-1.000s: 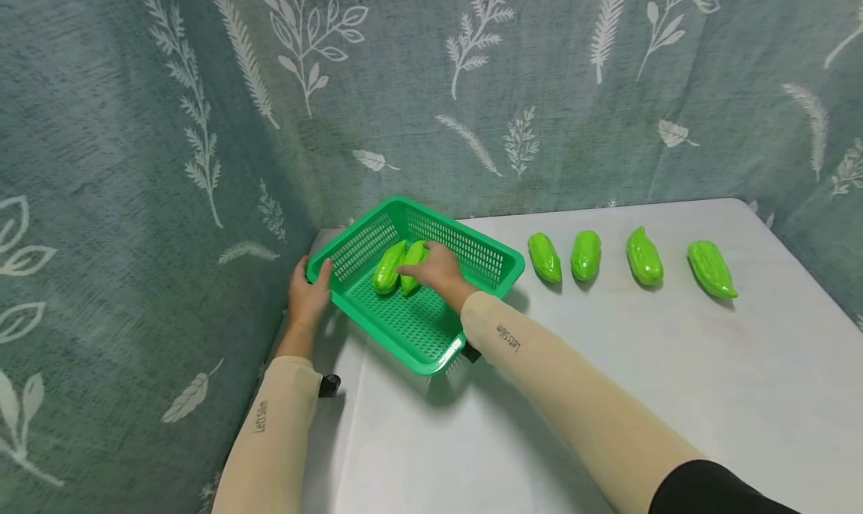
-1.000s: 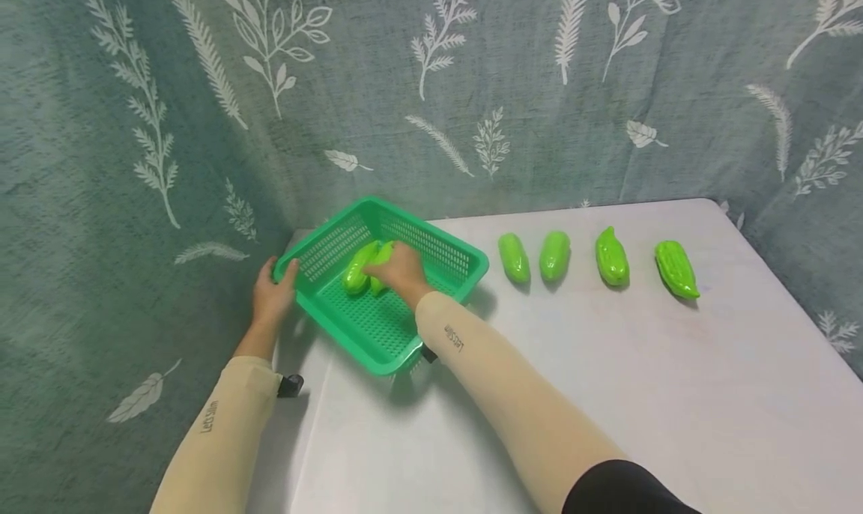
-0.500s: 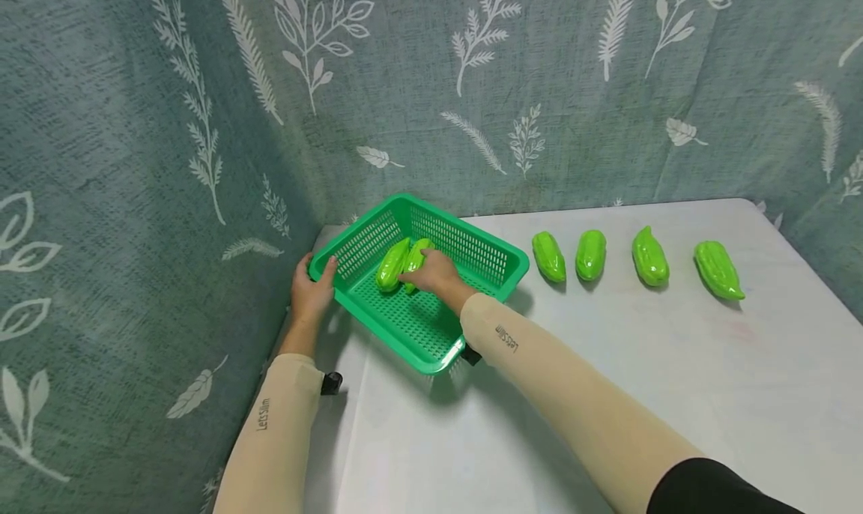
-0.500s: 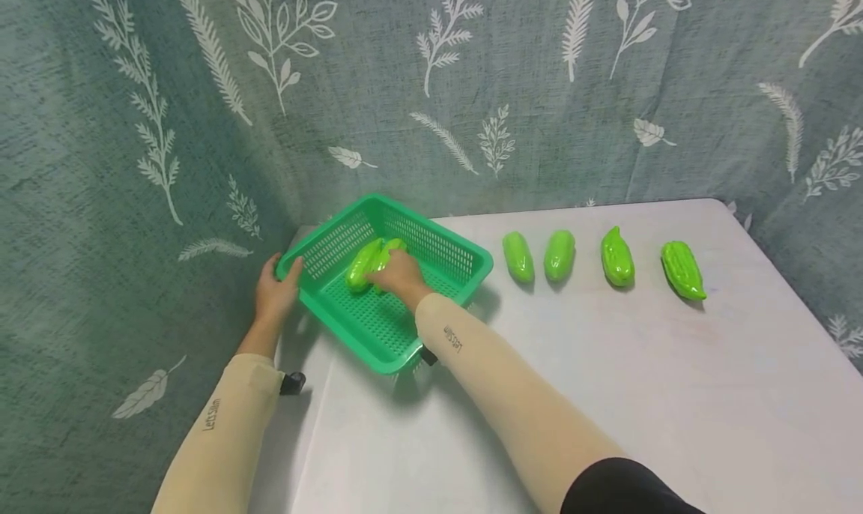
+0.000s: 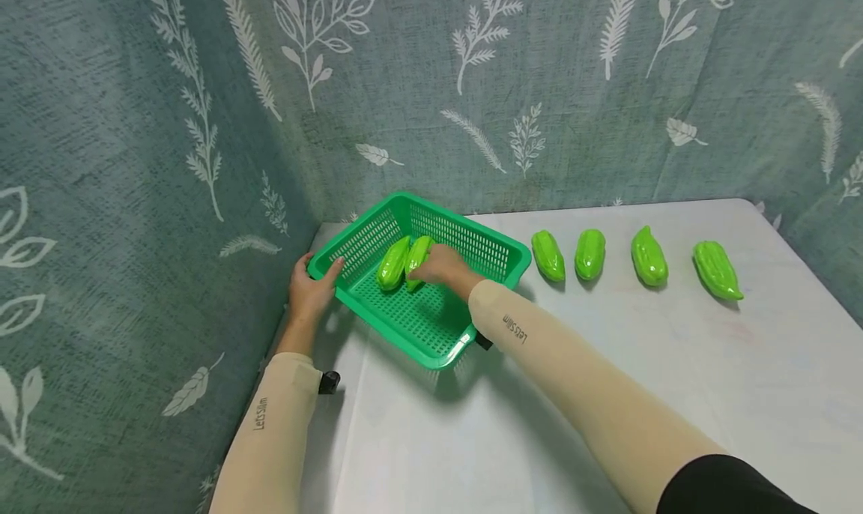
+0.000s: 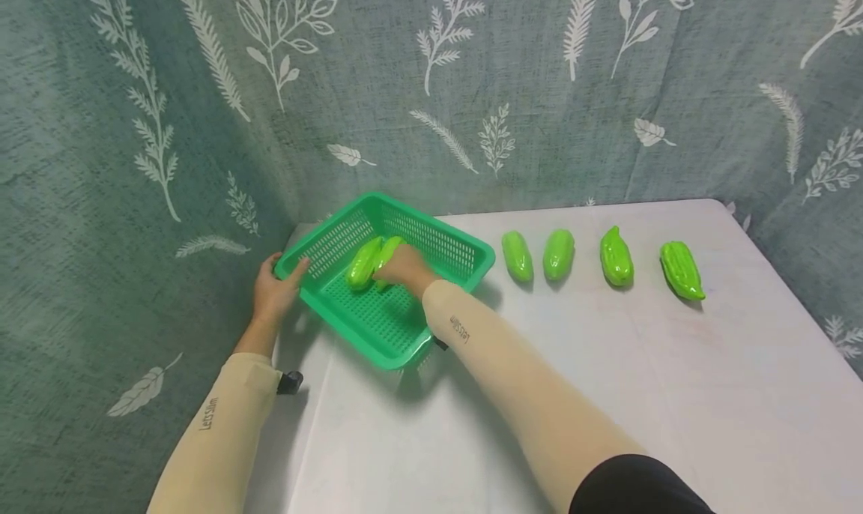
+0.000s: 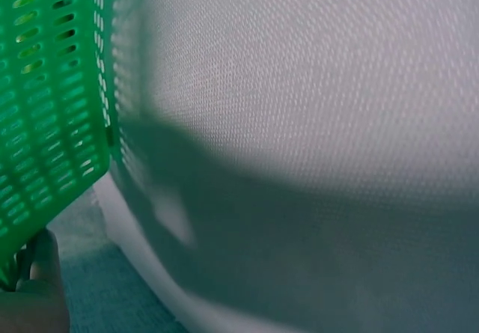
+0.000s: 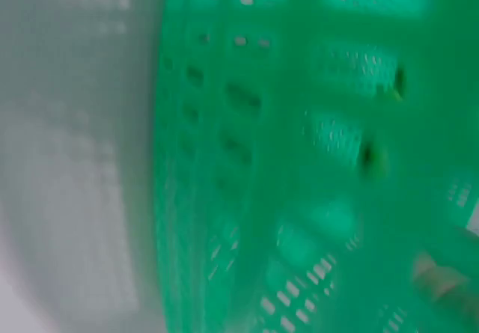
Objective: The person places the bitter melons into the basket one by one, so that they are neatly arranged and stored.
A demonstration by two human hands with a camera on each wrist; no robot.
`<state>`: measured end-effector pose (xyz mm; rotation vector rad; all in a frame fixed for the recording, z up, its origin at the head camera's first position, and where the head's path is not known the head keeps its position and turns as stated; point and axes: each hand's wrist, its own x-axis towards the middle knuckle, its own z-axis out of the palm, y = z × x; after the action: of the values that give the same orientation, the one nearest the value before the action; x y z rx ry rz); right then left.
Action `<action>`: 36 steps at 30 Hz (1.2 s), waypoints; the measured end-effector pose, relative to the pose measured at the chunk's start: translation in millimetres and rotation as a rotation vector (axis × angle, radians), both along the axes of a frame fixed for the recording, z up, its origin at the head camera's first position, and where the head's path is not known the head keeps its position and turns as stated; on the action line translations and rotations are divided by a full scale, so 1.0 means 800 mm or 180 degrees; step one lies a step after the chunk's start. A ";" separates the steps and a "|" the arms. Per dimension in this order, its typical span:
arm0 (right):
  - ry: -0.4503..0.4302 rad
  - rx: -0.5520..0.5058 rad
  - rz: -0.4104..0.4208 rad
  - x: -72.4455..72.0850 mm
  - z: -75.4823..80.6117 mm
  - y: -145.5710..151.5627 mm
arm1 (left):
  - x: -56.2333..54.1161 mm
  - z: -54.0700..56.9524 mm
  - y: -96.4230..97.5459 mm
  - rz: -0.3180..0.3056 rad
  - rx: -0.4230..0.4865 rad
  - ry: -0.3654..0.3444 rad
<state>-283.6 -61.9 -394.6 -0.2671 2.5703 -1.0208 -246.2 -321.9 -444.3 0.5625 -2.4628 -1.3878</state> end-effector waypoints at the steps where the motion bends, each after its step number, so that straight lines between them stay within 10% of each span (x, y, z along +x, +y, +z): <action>1: 0.0009 0.0034 0.0025 -0.001 0.004 0.004 | 0.000 0.000 0.000 -0.0003 0.0004 -0.0006; 10: -0.0418 0.0385 0.0358 -0.025 0.037 0.031 | -0.002 0.007 -0.002 0.0084 -0.0064 0.0072; 24: 0.0053 -0.0518 -0.0169 -0.034 0.048 0.010 | 0.001 0.001 0.005 0.0035 -0.0043 -0.0052; 36: 0.0062 -0.0500 -0.0041 -0.030 0.021 -0.024 | 0.001 -0.001 0.002 0.0034 -0.0043 -0.0038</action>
<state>-307.9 -81.0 -377.8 -0.3028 2.5152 -1.2329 -245.5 -320.1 -444.8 0.5819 -2.4728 -1.3668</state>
